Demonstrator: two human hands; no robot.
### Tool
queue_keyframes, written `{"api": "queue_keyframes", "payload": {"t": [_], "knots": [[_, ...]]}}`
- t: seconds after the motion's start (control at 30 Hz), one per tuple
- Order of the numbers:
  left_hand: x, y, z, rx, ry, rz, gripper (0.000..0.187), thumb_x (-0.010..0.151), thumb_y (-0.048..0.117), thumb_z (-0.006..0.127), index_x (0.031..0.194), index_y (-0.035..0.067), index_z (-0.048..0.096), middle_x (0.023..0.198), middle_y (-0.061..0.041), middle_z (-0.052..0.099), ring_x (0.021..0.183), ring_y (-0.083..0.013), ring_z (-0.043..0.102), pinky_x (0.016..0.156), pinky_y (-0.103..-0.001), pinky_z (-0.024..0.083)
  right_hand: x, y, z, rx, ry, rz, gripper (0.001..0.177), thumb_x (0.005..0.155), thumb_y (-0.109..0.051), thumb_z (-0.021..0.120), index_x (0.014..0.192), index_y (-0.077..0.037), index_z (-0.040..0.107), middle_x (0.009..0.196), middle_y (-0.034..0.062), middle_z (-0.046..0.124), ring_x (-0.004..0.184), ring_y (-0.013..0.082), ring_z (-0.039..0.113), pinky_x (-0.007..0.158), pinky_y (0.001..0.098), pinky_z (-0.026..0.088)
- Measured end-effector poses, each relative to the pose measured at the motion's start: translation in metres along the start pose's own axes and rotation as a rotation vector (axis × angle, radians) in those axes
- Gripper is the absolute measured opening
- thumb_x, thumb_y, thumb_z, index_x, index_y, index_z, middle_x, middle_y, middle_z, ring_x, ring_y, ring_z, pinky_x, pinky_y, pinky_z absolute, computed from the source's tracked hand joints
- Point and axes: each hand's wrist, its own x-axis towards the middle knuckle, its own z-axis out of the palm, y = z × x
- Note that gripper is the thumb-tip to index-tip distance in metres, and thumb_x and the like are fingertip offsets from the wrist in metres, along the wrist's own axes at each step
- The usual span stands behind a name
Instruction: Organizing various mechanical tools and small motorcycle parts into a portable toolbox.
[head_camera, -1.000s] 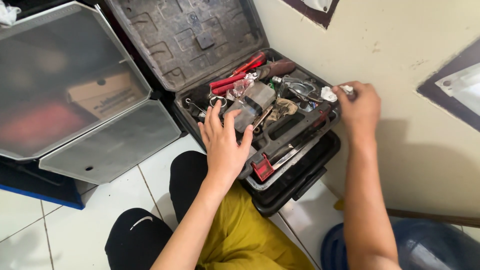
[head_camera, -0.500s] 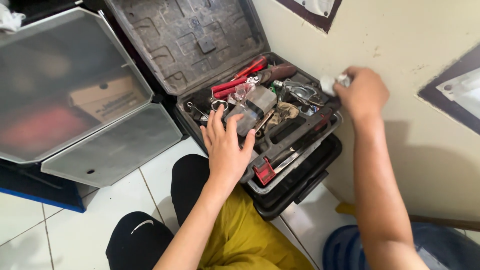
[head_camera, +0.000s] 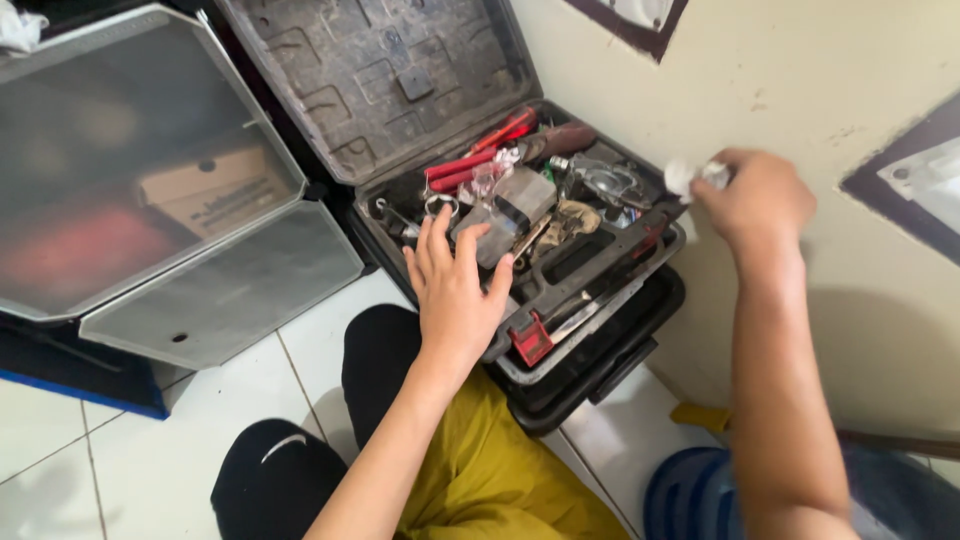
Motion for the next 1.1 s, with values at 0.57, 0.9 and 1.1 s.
{"api": "queue_keyframes", "payload": {"t": [0.57, 0.9, 1.1], "knots": [[-0.001, -0.001, 0.005, -0.002, 0.028, 0.01, 0.044, 0.093, 0.033, 0.072, 0.129, 0.011, 0.058, 0.154, -0.021, 0.04, 0.148, -0.0437, 0.03, 0.119, -0.067, 0.016, -0.072, -0.021, -0.007, 0.561, 0.051, -0.211, 0.021, 0.098, -0.021, 0.07, 0.108, -0.003, 0.074, 0.093, 0.0166, 0.066, 0.085, 0.0336, 0.063, 0.078, 0.0418, 0.048], [-0.001, -0.003, 0.006, 0.009, 0.019, 0.0, 0.042, 0.093, 0.032, 0.072, 0.127, 0.012, 0.059, 0.154, -0.021, 0.039, 0.148, -0.0436, 0.029, 0.12, -0.067, 0.016, -0.051, -0.073, -0.023, 0.568, -0.159, -0.081, 0.039, 0.082, -0.035, 0.081, 0.099, -0.003, 0.065, 0.094, 0.0155, 0.065, 0.074, 0.0362, 0.068, 0.067, 0.0447, 0.053], [0.001, -0.001, 0.005, 0.016, 0.021, 0.0, 0.041, 0.092, 0.032, 0.072, 0.125, 0.011, 0.06, 0.151, -0.02, 0.043, 0.148, -0.0416, 0.031, 0.119, -0.067, 0.017, -0.011, -0.036, 0.015, 0.423, -0.026, -0.331, 0.03, 0.086, -0.028, 0.086, 0.103, -0.005, 0.074, 0.096, 0.0202, 0.073, 0.088, 0.0325, 0.07, 0.08, 0.0404, 0.053]]}}
